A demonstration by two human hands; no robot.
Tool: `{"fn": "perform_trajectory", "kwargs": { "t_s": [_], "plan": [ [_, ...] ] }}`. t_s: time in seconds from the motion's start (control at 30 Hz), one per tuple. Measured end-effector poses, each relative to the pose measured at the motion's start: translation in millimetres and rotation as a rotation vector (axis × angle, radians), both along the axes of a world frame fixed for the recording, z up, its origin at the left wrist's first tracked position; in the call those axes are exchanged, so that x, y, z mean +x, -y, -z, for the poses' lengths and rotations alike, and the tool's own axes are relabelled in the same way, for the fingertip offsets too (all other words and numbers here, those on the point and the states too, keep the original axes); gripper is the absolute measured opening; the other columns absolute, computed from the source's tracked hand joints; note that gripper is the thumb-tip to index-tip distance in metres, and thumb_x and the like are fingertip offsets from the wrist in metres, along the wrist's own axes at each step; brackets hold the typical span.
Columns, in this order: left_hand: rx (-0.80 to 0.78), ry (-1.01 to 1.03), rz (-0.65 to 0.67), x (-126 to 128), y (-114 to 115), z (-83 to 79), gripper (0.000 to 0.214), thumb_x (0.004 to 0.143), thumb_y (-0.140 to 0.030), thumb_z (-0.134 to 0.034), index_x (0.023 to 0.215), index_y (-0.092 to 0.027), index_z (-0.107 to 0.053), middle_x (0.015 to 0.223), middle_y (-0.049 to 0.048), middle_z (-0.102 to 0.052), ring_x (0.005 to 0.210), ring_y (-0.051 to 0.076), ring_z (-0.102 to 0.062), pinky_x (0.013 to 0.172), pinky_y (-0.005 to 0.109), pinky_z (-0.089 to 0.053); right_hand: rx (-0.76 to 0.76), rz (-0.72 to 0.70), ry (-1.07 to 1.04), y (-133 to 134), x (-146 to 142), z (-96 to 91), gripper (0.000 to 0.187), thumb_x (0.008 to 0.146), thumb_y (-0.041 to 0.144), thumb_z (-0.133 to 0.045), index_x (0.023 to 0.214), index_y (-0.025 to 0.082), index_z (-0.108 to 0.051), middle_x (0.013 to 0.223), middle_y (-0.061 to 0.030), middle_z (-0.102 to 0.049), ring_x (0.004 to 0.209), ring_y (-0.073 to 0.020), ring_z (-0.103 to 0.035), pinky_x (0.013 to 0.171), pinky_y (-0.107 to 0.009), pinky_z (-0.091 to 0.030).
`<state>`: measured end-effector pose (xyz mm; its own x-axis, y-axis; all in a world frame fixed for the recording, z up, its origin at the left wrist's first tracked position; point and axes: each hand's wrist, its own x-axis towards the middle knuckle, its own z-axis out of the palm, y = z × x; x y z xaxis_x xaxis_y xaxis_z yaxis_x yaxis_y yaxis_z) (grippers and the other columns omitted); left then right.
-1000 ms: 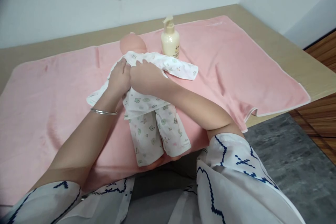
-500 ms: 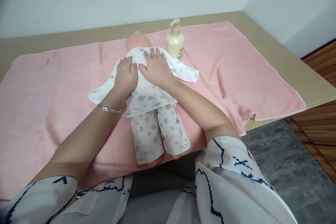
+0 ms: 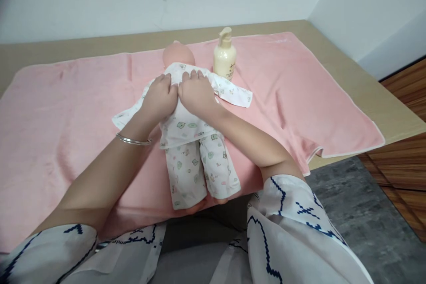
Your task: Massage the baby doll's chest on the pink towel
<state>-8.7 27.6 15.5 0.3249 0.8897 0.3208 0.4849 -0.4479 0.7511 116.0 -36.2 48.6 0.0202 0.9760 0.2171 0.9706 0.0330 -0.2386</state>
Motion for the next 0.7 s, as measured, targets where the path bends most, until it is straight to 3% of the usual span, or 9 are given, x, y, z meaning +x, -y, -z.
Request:
{"fn": "perform_trajectory", "kwargs": {
  "t_s": [0.13,0.27,0.43,0.57,0.7],
  "plan": [
    [-0.029,0.033,0.024,-7.6,-15.6,1.9,0.028,0.090,-0.043,-0.061,0.109,-0.024,-0.067,0.129,0.0135,-0.067,0.137,0.034,-0.052,0.124,0.049,-0.030,0.038,-0.045,0.054,11.6,-9.3,-5.6,0.045,0.102,0.025,-0.031,0.133,0.003,-0.055,0.145,-0.0256,-0.055,0.138,-0.0384,-0.048,0.114,-0.052,-0.040],
    [0.083,-0.025,-0.033,0.3,5.9,5.0,0.036,0.096,-0.048,-0.051,0.113,-0.019,-0.065,0.132,0.0176,-0.065,0.140,0.038,-0.048,0.125,0.053,-0.027,0.041,-0.103,-0.051,-1.8,9.9,-3.4,0.042,0.103,0.027,-0.032,0.130,0.010,-0.058,0.139,-0.0197,-0.060,0.132,-0.0338,-0.053,0.112,-0.050,-0.042],
    [0.189,-0.152,0.004,12.5,32.7,2.5,0.042,0.095,-0.034,-0.049,0.126,-0.008,-0.060,0.142,0.0239,-0.058,0.145,0.041,-0.041,0.126,0.056,-0.022,0.050,-0.172,-0.098,-24.0,32.7,7.2,0.042,0.102,0.030,-0.034,0.137,0.017,-0.053,0.149,-0.0115,-0.054,0.138,-0.0290,-0.046,0.119,-0.050,-0.034],
    [0.149,-0.210,0.019,7.5,21.5,-6.5,0.042,0.093,-0.028,-0.051,0.127,-0.006,-0.060,0.140,0.0236,-0.059,0.142,0.040,-0.044,0.124,0.053,-0.027,0.055,-0.094,-0.072,-16.5,21.1,5.7,0.044,0.101,0.024,-0.031,0.135,0.009,-0.054,0.142,-0.0177,-0.058,0.135,-0.0305,-0.050,0.116,-0.048,-0.037],
    [0.041,-0.299,-0.020,-5.0,0.4,-14.7,0.033,0.096,-0.031,-0.044,0.113,-0.015,-0.067,0.125,0.0184,-0.069,0.125,0.037,-0.060,0.112,0.051,-0.042,0.031,-0.091,-0.024,1.0,2.8,-3.8,0.038,0.100,0.020,-0.031,0.117,0.009,-0.063,0.122,-0.0192,-0.067,0.120,-0.0320,-0.058,0.106,-0.047,-0.044]
  ]
}}
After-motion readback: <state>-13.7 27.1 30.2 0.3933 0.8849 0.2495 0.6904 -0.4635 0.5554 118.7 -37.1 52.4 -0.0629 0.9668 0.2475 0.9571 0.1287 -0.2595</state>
